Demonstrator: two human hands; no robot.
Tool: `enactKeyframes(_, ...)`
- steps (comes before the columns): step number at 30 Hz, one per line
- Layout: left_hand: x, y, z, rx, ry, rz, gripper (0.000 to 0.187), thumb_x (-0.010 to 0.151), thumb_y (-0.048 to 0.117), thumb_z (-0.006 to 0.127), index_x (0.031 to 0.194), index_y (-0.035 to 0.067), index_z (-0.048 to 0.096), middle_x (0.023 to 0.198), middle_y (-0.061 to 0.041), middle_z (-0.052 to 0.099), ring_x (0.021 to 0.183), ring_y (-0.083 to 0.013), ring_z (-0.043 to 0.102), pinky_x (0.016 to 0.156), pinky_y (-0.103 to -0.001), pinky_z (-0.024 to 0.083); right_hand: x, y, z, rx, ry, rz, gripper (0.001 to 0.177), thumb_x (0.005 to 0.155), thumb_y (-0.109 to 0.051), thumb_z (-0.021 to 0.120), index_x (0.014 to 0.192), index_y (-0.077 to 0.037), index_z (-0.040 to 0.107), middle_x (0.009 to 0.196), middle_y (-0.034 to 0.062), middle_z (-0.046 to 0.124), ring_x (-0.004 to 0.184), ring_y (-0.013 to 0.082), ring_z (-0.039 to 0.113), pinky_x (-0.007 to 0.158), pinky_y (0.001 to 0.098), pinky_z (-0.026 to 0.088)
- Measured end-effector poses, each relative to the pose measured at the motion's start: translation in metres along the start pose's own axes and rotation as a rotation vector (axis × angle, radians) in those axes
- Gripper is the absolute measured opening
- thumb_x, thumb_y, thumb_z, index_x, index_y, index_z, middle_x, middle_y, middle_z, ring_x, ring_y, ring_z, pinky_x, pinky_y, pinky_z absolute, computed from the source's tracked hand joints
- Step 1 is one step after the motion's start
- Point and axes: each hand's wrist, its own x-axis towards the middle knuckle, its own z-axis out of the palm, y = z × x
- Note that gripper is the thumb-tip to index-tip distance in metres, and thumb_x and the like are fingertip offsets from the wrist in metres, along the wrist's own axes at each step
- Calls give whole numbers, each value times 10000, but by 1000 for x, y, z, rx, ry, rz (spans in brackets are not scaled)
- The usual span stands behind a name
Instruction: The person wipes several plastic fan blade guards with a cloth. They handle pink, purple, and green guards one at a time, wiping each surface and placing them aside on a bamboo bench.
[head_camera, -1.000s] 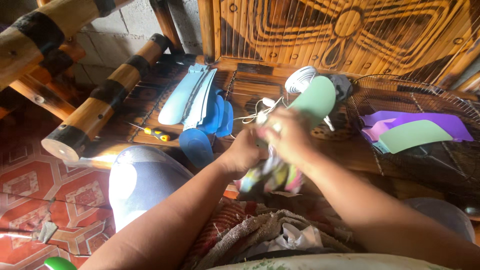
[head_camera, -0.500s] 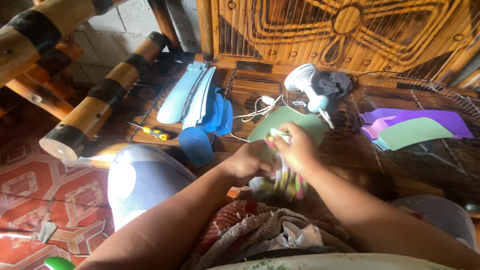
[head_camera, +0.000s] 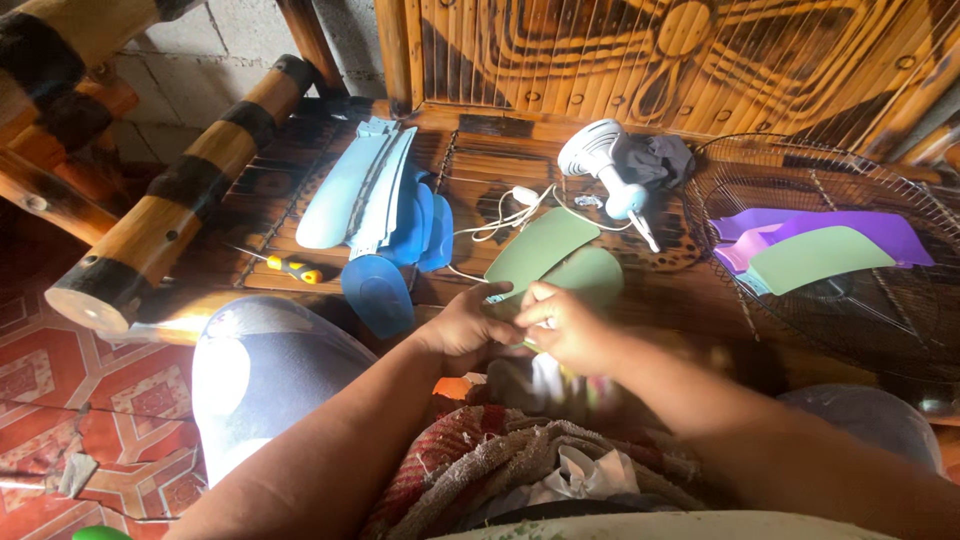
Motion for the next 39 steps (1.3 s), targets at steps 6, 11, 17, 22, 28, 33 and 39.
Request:
enactKeyframes(6,10,0,1,-8,82,63,871,692,-194,659,1473,65,375,1050,-133,664,875,-270,717,793,-439,625,24,-3,-20,-62,264,-81,319,839,38,687,1119,-78,788,957,80,631,883,203,626,791,314,534)
enactKeyframes(11,20,-11,-10,241,18,289,476,742,-220,689,1194,-126,571,1001,-174,693,886,-222,702,775,-367,599,23,4,35,-65,289,-113,276,907,24,699,1141,-88,791,893,83,634,814,203,623,720,317,506)
enactKeyframes(17,11,-13,-11,54,60,-53,349,765,-154,666,1114,-149,652,964,-202,713,801,-257,731,665,-372,637,12,31,13,-358,403,90,477,743,143,634,1124,-99,788,959,89,652,855,192,638,714,314,518)
enactKeyframes(22,8,-18,9,82,366,-312,338,839,-74,687,1169,-1,680,946,-173,715,761,-304,742,573,-382,654,0,52,5,-361,479,411,309,824,35,705,1036,-148,837,1007,123,626,872,242,643,769,348,521)
enactKeyframes(28,10,-23,9,303,409,-142,359,809,-77,759,1158,-3,723,941,-189,725,728,-286,715,535,-390,596,1,60,42,-371,370,152,286,883,-74,689,1112,-200,805,920,154,655,818,272,644,721,423,538)
enactKeyframes(33,16,-26,3,168,386,-237,324,807,-33,779,1116,-93,701,925,-236,729,678,-315,735,530,-410,640,13,81,-11,-278,379,402,150,974,-200,689,1054,-203,816,1076,106,774,891,248,730,863,369,521)
enactKeyframes(39,10,-20,4,249,396,-225,362,829,-12,789,1157,-121,680,933,-252,756,696,-337,763,529,-391,628,25,77,-40,-512,443,575,220,994,-171,633,1116,-214,810,1159,120,765,1007,276,702,956,380,525)
